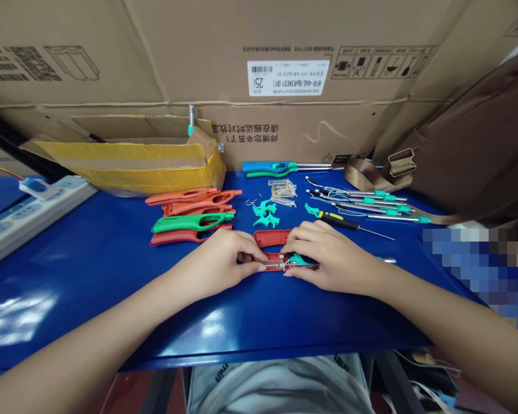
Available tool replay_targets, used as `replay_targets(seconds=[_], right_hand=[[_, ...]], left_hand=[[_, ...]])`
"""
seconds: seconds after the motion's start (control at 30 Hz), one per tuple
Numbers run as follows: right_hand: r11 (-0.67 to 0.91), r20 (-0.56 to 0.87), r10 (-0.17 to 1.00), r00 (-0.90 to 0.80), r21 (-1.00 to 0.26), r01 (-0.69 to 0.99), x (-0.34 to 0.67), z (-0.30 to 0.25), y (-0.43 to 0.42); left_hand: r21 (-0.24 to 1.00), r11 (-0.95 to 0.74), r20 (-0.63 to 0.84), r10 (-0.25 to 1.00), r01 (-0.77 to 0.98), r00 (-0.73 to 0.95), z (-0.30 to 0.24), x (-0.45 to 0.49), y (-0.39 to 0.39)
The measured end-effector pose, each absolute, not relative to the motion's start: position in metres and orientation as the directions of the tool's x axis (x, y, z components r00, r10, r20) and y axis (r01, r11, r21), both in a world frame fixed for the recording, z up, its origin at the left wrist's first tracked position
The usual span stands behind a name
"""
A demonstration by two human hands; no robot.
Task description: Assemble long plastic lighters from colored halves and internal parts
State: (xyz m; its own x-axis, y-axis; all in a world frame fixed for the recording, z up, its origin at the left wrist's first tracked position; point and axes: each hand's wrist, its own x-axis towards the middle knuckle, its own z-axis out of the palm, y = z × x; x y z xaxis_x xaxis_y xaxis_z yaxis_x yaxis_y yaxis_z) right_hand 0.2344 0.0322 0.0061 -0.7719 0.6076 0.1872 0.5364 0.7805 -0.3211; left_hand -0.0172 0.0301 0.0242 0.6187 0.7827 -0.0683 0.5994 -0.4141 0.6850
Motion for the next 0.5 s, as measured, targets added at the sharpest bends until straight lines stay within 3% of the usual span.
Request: replay_targets(seconds=[0.5], right_hand=[[0.784,0.170,0.595,-0.785,-0.338,0.521,0.2340,0.0037,0.0328]], left_hand=[[0.499,-0.579,-0.020,0.737,0.645,0.676,0.0279,-0.0200,0.0266]])
